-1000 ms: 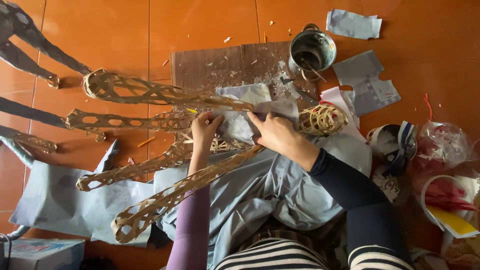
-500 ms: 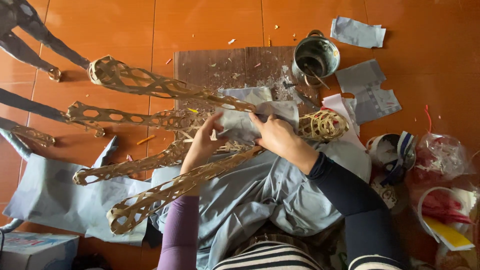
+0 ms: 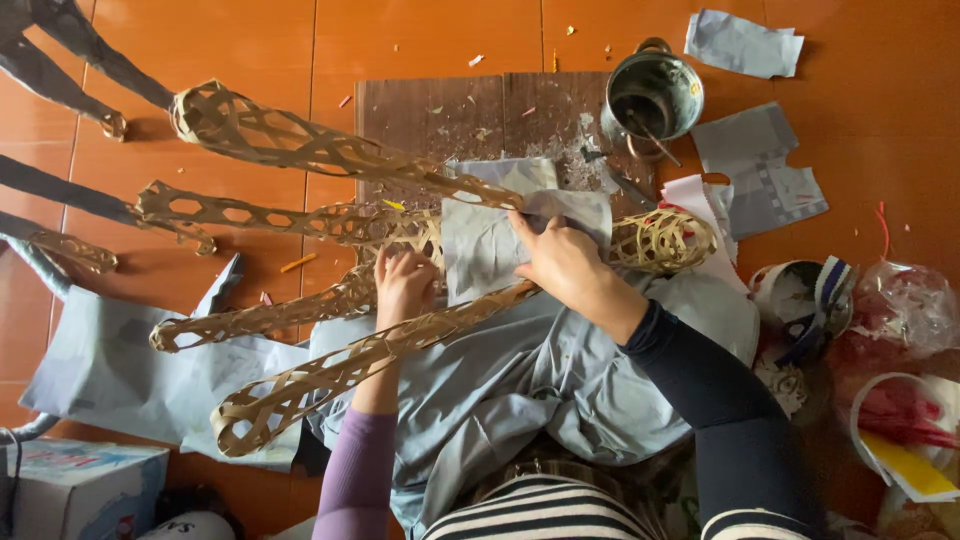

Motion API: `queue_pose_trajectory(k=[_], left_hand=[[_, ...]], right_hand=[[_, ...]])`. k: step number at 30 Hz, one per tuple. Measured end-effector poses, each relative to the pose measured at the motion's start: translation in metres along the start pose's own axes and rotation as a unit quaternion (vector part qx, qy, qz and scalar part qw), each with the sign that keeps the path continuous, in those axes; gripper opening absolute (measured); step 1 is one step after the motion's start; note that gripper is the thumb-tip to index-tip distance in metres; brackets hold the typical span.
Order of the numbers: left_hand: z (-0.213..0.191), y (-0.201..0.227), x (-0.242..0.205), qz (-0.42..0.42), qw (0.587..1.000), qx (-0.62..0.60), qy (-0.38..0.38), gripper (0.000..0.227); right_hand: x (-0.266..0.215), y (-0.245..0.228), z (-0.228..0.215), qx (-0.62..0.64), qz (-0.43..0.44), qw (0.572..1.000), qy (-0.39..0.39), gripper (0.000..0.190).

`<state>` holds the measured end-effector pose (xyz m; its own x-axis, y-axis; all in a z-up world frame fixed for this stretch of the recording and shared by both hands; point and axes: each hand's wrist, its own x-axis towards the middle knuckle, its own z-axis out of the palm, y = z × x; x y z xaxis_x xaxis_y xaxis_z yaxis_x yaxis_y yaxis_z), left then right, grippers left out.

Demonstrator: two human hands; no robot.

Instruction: Applying paper strips with paste to a bamboo giraffe frame to create a paper mache sculpture.

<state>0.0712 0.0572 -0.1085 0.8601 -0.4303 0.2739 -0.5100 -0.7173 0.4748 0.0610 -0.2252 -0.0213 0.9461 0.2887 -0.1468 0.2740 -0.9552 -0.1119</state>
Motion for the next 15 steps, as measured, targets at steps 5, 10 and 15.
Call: queue_pose_trajectory(k=[5, 10, 15], left_hand=[[0.015, 0.055, 0.052, 0.099, 0.983, -0.152, 0.032, 0.046], [0.042, 0.061, 0.068, 0.125, 0.989, -0.072, 0.018, 0.055], [0.035, 0.054, 0.089, 0.136, 0.987, -0.086, 0.005, 0.041]], right_hand=[[-0.004, -0.005, -0.005, 0.007, 0.015, 1.0, -0.02, 0.097], [-0.008, -0.002, 0.0, 0.025, 0.024, 0.999, -0.009, 0.09], [-0.006, -0.005, -0.003, 0.049, 0.012, 0.999, 0.021, 0.082]])
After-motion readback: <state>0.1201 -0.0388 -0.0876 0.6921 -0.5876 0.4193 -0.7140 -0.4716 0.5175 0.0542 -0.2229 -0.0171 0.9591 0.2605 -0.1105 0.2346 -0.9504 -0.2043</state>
